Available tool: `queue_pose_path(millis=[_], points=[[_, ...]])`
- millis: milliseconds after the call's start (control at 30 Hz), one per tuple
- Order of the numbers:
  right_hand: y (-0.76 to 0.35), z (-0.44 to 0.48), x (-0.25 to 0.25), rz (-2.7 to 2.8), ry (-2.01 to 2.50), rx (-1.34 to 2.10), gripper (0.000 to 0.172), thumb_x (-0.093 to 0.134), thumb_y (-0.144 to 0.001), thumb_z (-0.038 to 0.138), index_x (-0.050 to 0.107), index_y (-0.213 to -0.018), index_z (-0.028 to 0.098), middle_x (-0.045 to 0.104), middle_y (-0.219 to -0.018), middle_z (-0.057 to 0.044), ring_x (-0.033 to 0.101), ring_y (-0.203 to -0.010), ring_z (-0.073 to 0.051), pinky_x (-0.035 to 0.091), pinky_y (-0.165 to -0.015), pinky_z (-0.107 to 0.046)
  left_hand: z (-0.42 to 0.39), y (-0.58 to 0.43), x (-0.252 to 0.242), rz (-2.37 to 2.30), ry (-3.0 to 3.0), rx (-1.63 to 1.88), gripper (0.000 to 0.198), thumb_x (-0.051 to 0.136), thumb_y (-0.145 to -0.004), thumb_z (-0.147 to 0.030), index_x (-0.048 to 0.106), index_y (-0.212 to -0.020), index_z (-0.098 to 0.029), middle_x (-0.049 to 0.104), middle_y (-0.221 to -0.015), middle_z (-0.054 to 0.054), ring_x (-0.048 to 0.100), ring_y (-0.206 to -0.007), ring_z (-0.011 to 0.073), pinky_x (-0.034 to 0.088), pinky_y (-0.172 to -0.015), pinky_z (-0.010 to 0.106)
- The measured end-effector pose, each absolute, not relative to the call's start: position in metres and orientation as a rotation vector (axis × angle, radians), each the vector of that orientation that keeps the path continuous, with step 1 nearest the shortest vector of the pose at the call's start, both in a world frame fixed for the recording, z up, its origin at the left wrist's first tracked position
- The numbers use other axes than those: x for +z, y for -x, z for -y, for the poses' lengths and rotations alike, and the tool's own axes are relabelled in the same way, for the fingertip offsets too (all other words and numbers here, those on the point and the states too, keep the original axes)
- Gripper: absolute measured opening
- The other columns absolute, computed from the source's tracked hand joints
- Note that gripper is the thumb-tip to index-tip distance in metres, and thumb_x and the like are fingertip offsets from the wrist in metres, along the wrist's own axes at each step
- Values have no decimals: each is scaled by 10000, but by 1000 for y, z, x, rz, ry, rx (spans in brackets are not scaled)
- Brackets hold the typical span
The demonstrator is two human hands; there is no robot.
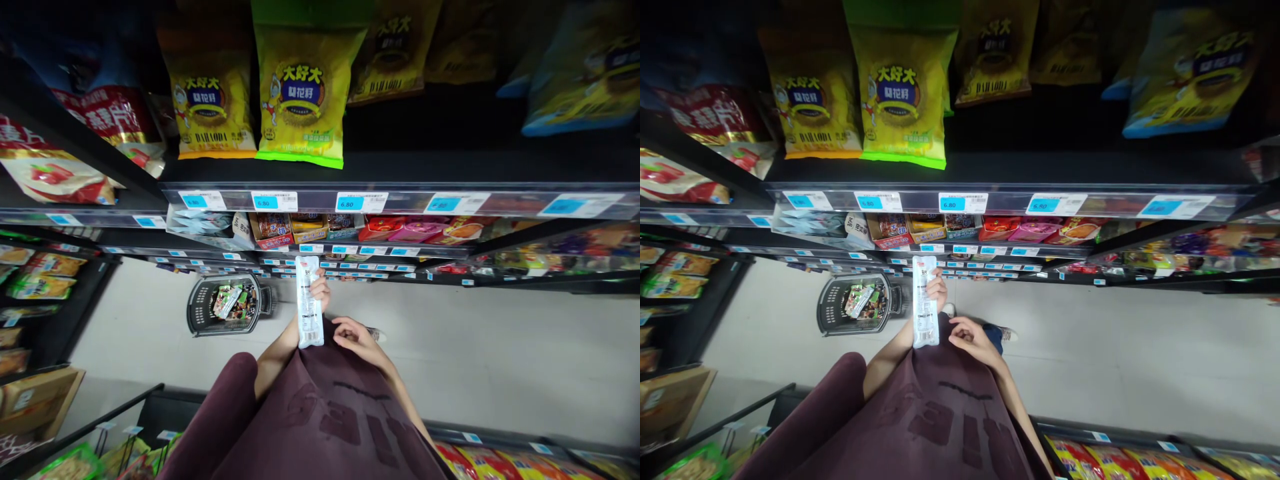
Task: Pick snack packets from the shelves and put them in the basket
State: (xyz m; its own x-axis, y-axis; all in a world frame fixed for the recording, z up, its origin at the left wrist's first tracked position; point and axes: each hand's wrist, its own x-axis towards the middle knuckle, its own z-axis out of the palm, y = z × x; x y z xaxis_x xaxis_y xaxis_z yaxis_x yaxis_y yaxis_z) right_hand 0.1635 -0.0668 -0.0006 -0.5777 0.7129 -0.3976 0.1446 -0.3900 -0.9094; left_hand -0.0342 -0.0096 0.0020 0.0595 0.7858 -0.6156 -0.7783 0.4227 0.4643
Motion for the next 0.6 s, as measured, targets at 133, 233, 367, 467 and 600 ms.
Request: queue_pose_path(millis=[133,233,367,467,600], points=[[-163,67,-1,1461,1147,2028,418,662,-827,425,563,-1176,218,642,-888,-21,574,-780,-152,453,-689,-277,7,31,0,-937,-13,1201,279,539,-939,-348,594,-1166,-195,597,-1203,95,609,-989,185,541,-851,379],[-164,67,-1,1461,1142,2026,418,663,-826,426,561,-1175,219,642,-885,-19,578,-779,-152,458,-694,-281,6,27,2,-927,-11,1213,270,524,-943,-373,599,-1119,-183,620,-1106,80,611,-883,157,545,-771,336],[-164,67,0,1468,1142,2026,422,662,-827,429,561,-1180,220,646,-889,-20,591,-804,-160,466,-715,-286,3,22,4,-889,0,1243,178,523,-940,-348,591,-909,-187,537,-708,1,450,-548,82,430,-539,220],[-165,68,-1,1457,1131,2027,425,663,-830,429,560,-1183,218,645,-889,-22,592,-784,-156,475,-715,-291,-1,19,1,-799,12,1253,116,547,-912,-252,553,-807,-203,353,-567,-47,257,-430,68,293,-426,211],[-164,70,-6,1342,1081,2059,422,627,-856,451,547,-1192,210,648,-894,-41,607,-766,-163,495,-708,-307,-9,9,-12,-887,-85,1180,114,640,-818,-255,562,-768,-188,351,-550,-59,277,-424,69,254,-411,216]])
